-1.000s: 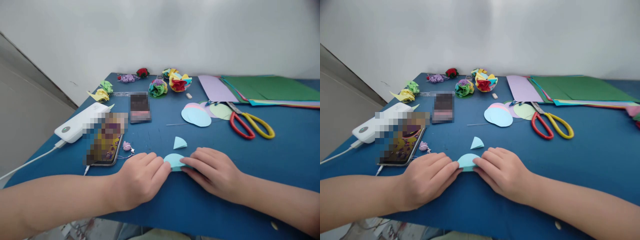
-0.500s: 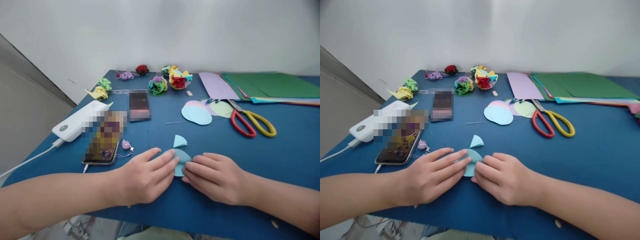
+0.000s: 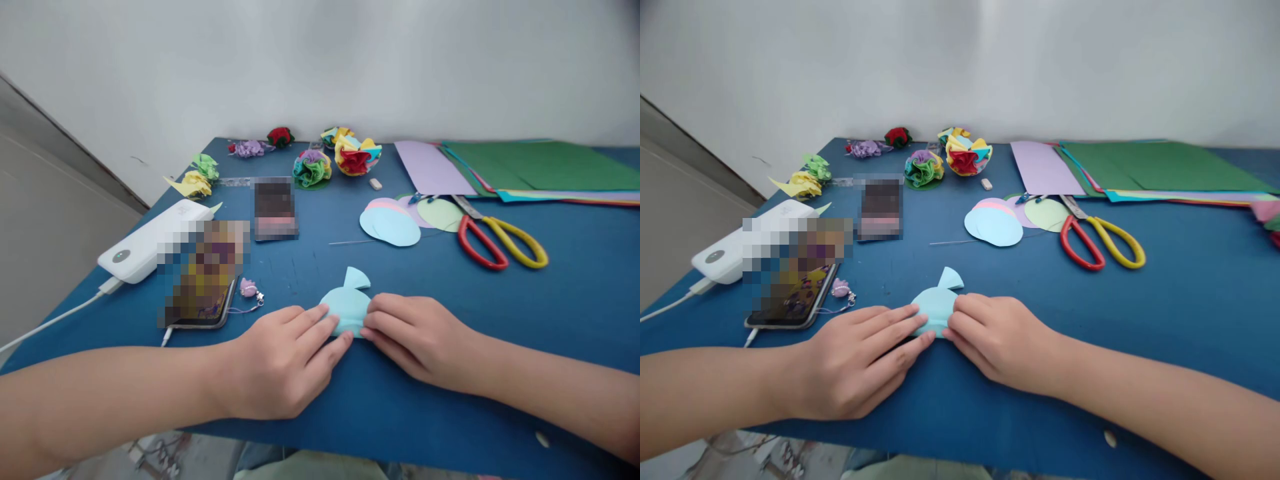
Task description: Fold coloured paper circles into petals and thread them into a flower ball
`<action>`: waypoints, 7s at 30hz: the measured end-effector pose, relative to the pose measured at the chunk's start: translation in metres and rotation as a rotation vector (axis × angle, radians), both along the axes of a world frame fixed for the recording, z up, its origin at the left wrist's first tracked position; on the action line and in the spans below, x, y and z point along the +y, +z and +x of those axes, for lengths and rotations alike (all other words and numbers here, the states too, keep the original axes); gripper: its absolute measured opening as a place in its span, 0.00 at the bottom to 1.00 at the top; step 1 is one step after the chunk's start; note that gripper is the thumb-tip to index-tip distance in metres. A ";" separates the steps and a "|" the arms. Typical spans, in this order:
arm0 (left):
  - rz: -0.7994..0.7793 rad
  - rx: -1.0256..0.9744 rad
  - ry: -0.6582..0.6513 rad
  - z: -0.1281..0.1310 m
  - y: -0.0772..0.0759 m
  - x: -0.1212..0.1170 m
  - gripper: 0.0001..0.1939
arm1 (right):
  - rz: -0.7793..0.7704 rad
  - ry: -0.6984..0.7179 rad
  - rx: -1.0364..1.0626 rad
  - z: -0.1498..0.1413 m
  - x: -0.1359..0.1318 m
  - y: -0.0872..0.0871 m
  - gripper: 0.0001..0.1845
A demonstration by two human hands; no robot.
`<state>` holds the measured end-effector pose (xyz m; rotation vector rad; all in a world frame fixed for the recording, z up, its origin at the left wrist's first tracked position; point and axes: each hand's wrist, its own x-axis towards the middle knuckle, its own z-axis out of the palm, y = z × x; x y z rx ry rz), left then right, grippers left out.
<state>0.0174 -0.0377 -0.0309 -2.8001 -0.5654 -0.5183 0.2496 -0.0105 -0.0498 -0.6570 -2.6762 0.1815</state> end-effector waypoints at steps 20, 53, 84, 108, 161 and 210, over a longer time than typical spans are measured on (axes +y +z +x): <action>-0.013 -0.038 0.015 0.003 0.003 0.001 0.14 | 0.236 0.069 0.023 0.002 -0.004 -0.002 0.05; -0.068 0.086 0.054 0.001 0.003 -0.009 0.18 | 0.209 0.076 0.018 0.003 -0.002 -0.004 0.05; 0.018 0.102 0.045 0.000 -0.001 -0.012 0.12 | 0.286 0.180 0.018 0.001 -0.007 0.007 0.13; -0.740 -0.543 0.195 0.003 0.012 0.000 0.18 | 0.254 0.221 0.189 0.002 -0.004 0.005 0.09; 0.048 0.052 0.922 -0.002 0.017 0.012 0.35 | 0.684 0.177 -0.117 0.001 -0.007 0.010 0.12; 0.019 0.036 0.097 0.005 0.012 -0.002 0.19 | 0.598 0.266 -0.097 0.000 -0.005 0.009 0.11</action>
